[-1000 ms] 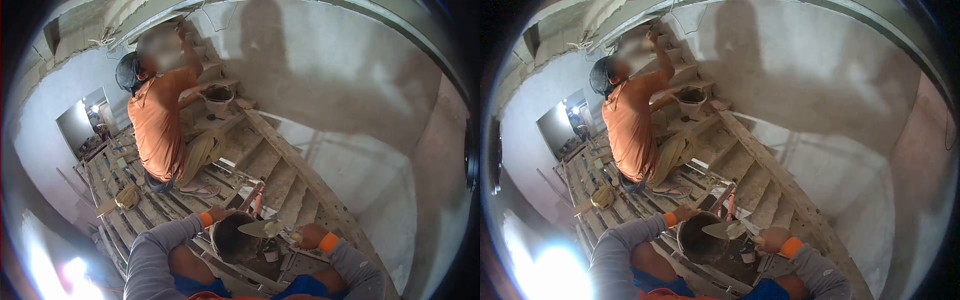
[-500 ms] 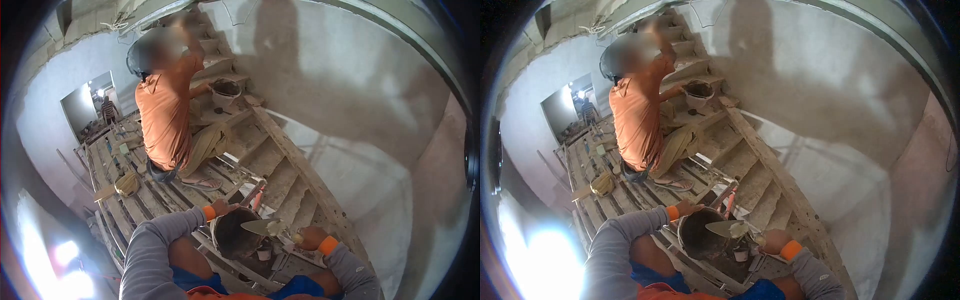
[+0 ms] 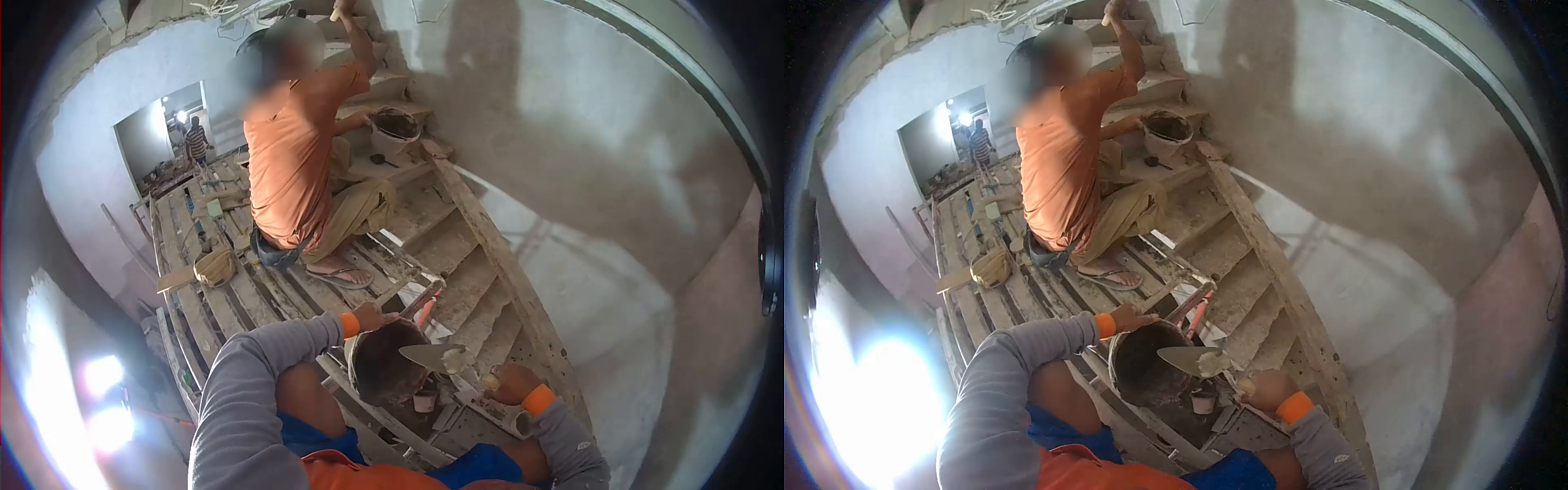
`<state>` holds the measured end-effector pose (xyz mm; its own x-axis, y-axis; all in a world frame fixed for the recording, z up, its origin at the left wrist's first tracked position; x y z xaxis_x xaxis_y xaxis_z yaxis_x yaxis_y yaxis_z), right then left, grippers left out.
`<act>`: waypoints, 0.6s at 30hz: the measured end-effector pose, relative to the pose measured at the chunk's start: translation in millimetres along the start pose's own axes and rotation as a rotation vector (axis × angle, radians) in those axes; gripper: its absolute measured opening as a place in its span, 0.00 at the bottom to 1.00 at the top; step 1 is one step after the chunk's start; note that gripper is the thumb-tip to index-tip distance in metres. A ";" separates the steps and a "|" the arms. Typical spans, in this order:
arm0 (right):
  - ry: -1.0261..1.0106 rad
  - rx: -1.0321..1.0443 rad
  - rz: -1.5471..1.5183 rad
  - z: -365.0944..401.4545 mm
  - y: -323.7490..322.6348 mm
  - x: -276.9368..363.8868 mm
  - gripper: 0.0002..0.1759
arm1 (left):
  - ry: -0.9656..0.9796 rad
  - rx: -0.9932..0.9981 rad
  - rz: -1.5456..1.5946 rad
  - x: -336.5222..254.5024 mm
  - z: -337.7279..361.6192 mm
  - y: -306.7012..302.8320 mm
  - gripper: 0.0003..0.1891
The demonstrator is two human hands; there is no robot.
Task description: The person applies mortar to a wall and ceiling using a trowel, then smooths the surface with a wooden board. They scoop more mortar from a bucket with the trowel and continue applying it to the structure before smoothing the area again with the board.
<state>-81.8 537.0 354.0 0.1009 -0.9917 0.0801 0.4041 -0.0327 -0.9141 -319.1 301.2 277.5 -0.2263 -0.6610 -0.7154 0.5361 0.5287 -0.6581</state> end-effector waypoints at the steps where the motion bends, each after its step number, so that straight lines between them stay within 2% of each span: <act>1: -0.009 -0.014 -0.005 -0.3 -0.3 0.2 0.34 | -0.024 0.008 -0.029 2.2 -2.2 0.0 0.41; 7: -0.023 -0.078 0.016 5.4 -9.0 5.2 0.33 | -0.059 0.027 -0.069 9.5 -8.0 7.1 0.41; 12: -0.014 -0.023 0.005 2.0 -2.2 2.0 0.31 | -0.031 0.068 -0.103 1.3 -3.3 6.3 0.42; 15: -0.006 -0.030 -0.006 4.4 -5.9 4.9 0.30 | -0.107 0.063 -0.099 13.6 -10.1 10.2 0.38; 18: 0.000 0.013 0.033 2.1 -3.1 4.3 0.30 | -0.054 0.061 -0.098 17.6 -15.1 12.8 0.37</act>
<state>-80.7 533.1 358.0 0.1146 -0.9922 0.0499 0.4123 0.0018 -0.9111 -328.4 304.3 252.9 -0.2366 -0.7365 -0.6337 0.5622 0.4282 -0.7075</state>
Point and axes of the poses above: each hand's wrist, its own z-axis away from the middle knuckle, its own y-axis out of the palm, x = y × z, the point moved 8 cm from there along -z, towards the middle knuckle, and after that the axes turned 7 degrees about -y, right-handed, at the moved point
